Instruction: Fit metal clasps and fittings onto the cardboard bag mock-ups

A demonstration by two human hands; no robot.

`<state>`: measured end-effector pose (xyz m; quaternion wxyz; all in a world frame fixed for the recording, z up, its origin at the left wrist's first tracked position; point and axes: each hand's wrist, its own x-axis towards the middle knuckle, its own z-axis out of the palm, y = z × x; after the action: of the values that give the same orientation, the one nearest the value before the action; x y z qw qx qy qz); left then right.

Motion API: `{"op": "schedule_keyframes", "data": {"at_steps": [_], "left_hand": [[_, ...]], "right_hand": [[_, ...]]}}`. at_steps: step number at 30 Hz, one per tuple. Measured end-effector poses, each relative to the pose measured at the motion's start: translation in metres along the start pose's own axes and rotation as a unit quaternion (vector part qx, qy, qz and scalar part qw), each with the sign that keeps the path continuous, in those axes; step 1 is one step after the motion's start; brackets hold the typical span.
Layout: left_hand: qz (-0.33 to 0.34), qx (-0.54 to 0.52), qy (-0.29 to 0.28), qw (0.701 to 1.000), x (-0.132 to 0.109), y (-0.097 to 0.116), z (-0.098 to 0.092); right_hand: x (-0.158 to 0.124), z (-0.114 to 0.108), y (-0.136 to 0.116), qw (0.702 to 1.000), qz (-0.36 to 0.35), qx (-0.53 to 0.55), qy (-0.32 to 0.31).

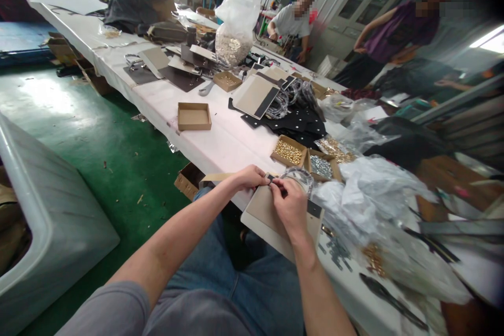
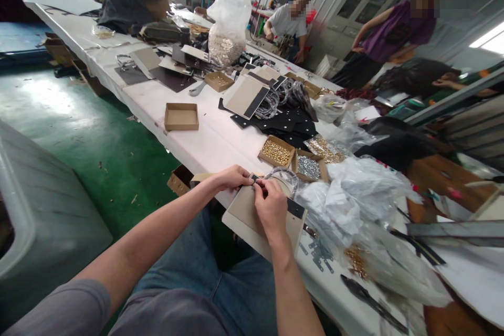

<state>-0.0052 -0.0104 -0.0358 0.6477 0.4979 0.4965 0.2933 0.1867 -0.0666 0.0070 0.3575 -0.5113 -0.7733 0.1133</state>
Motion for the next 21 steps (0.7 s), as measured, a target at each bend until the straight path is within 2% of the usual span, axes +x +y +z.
{"op": "schedule_keyframes", "data": {"at_steps": [5,9,16,21], "left_hand": [[0.02,-0.009,-0.012,1.0,0.003,-0.004,0.0],[0.001,0.003,-0.007,1.0,-0.001,0.001,0.0],[0.003,0.003,-0.007,1.0,-0.008,0.008,-0.001],[0.017,-0.01,-0.015,1.0,-0.005,0.004,0.0]], "right_hand": [[-0.005,-0.003,-0.003,1.0,-0.004,0.004,-0.012],[-0.007,-0.005,0.0,0.999,-0.002,-0.001,-0.033],[-0.006,0.0,0.002,1.0,0.014,-0.019,-0.004],[-0.009,0.004,-0.001,0.999,0.03,-0.016,-0.023]]}}
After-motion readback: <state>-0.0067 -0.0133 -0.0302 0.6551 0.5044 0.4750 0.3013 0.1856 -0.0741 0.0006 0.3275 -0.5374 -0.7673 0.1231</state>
